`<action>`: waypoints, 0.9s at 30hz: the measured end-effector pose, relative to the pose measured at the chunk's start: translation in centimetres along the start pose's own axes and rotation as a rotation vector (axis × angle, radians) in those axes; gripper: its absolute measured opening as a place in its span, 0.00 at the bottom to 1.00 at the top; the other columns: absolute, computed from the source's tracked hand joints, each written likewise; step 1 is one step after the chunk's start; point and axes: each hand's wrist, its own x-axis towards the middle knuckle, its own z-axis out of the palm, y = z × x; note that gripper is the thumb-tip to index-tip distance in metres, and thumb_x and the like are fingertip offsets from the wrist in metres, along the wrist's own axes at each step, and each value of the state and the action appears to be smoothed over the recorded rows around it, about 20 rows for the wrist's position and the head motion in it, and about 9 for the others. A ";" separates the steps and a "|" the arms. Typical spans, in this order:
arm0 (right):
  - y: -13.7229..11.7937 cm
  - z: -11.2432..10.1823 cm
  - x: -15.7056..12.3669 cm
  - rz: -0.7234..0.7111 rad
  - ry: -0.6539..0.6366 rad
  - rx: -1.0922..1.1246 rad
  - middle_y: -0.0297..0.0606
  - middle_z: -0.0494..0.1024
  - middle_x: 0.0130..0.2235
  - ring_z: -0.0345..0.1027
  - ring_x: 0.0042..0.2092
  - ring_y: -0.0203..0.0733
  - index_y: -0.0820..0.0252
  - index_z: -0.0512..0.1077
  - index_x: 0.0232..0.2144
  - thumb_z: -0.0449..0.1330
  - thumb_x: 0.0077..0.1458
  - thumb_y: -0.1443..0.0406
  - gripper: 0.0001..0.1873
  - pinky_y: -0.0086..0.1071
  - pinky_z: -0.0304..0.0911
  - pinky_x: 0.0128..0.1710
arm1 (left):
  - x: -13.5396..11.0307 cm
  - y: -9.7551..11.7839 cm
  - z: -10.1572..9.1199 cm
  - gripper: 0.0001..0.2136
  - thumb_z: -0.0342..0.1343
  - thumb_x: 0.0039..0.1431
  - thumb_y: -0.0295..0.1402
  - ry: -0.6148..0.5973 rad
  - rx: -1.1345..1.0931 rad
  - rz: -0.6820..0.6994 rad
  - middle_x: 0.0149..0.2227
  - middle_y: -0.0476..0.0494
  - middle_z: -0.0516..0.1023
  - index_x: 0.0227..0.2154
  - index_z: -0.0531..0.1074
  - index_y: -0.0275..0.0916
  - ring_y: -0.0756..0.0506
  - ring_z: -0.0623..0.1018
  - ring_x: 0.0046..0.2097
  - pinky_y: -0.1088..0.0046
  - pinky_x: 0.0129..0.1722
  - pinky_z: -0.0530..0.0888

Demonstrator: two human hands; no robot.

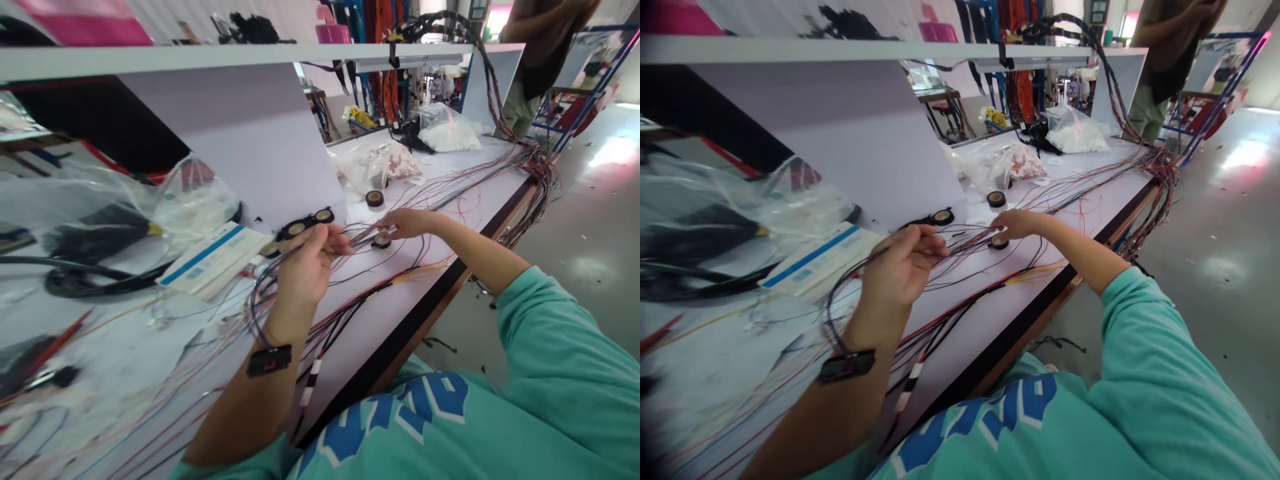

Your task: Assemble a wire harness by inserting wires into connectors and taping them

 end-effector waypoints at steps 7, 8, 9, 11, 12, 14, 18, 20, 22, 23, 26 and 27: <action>1.9 4.4 -0.7 0.427 0.251 -0.201 0.53 0.69 0.50 0.64 0.51 0.47 0.66 0.72 0.43 0.43 0.59 0.74 0.19 0.34 0.62 0.44 | -2.5 0.2 -2.7 0.16 0.47 0.60 0.28 0.122 -0.185 -0.221 0.17 0.48 0.73 0.18 0.71 0.36 0.50 0.74 0.21 0.74 0.24 0.74; 1.6 4.6 -0.6 0.412 0.250 -0.192 0.52 0.69 0.49 0.65 0.50 0.46 0.66 0.72 0.43 0.43 0.58 0.75 0.20 0.33 0.62 0.43 | -2.7 0.0 -3.0 0.18 0.44 0.61 0.27 0.166 -0.203 -0.275 0.16 0.48 0.72 0.17 0.70 0.36 0.50 0.73 0.20 0.74 0.24 0.74; 1.3 4.9 -0.3 0.378 0.240 -0.178 0.50 0.70 0.49 0.66 0.48 0.44 0.65 0.73 0.42 0.44 0.58 0.75 0.19 0.32 0.62 0.42 | -2.8 -0.2 -3.2 0.21 0.40 0.63 0.27 0.210 -0.221 -0.331 0.15 0.47 0.71 0.17 0.70 0.36 0.50 0.73 0.20 0.74 0.24 0.74; 0.7 5.4 0.3 0.263 0.204 -0.140 0.44 0.72 0.47 0.67 0.46 0.39 0.61 0.74 0.41 0.47 0.59 0.72 0.16 0.28 0.62 0.43 | -2.9 -0.9 -3.5 0.24 0.36 0.64 0.27 0.277 -0.269 -0.423 0.14 0.47 0.71 0.16 0.70 0.35 0.50 0.72 0.19 0.75 0.23 0.73; 0.5 5.6 0.6 0.212 0.208 -0.107 0.42 0.73 0.46 0.67 0.47 0.37 0.61 0.74 0.40 0.48 0.60 0.70 0.15 0.26 0.61 0.44 | -2.9 -1.3 -3.6 0.24 0.36 0.65 0.28 0.296 -0.297 -0.457 0.14 0.47 0.71 0.16 0.69 0.35 0.51 0.72 0.19 0.75 0.23 0.73; 0.3 6.0 1.2 0.211 0.318 -0.021 0.42 0.74 0.45 0.66 0.48 0.35 0.62 0.74 0.40 0.48 0.61 0.70 0.15 0.25 0.59 0.47 | -2.9 -2.3 -3.7 0.23 0.36 0.65 0.28 0.304 -0.338 -0.501 0.15 0.47 0.71 0.17 0.69 0.35 0.51 0.72 0.19 0.75 0.23 0.72; 0.1 6.9 2.0 0.189 0.522 0.134 0.46 0.74 0.45 0.66 0.47 0.38 0.66 0.74 0.38 0.48 0.58 0.74 0.14 0.30 0.58 0.49 | -3.2 -4.1 -3.8 0.22 0.38 0.65 0.28 0.239 -0.331 -0.565 0.16 0.45 0.72 0.19 0.70 0.33 0.50 0.73 0.21 0.74 0.25 0.72; 0.1 7.2 2.3 -0.084 0.386 0.197 0.41 0.76 0.42 0.67 0.45 0.36 0.64 0.75 0.35 0.52 0.56 0.72 0.11 0.28 0.59 0.48 | -3.3 -4.9 -3.9 0.21 0.38 0.64 0.28 0.205 -0.317 -0.604 0.16 0.45 0.72 0.20 0.70 0.33 0.50 0.73 0.21 0.74 0.25 0.72; 0.2 7.1 2.4 -0.180 0.330 0.230 0.38 0.76 0.40 0.68 0.44 0.35 0.62 0.75 0.34 0.54 0.56 0.72 0.10 0.28 0.60 0.46 | -3.4 -5.5 -3.9 0.21 0.38 0.64 0.28 0.199 -0.317 -0.630 0.16 0.45 0.71 0.20 0.70 0.32 0.50 0.73 0.20 0.74 0.25 0.72; 0.3 6.9 2.3 -0.094 0.384 0.223 0.39 0.76 0.40 0.68 0.44 0.36 0.62 0.75 0.34 0.52 0.56 0.72 0.11 0.29 0.61 0.46 | -3.4 -5.7 -3.9 0.21 0.38 0.64 0.28 0.204 -0.319 -0.636 0.16 0.45 0.71 0.20 0.70 0.32 0.50 0.73 0.20 0.74 0.25 0.71; -0.8 6.2 2.1 0.245 0.594 0.169 0.45 0.75 0.42 0.67 0.46 0.41 0.64 0.75 0.37 0.49 0.57 0.74 0.15 0.34 0.61 0.47 | -3.2 -5.9 -3.8 0.21 0.38 0.64 0.28 0.227 -0.329 -0.657 0.16 0.45 0.71 0.20 0.70 0.32 0.49 0.73 0.20 0.74 0.24 0.72; -1.7 6.1 2.1 0.199 0.571 0.185 0.45 0.75 0.42 0.68 0.46 0.40 0.64 0.75 0.38 0.49 0.56 0.74 0.15 0.34 0.62 0.47 | -3.1 -5.9 -3.8 0.21 0.38 0.64 0.28 0.230 -0.334 -0.667 0.16 0.45 0.71 0.20 0.70 0.32 0.49 0.72 0.20 0.74 0.24 0.72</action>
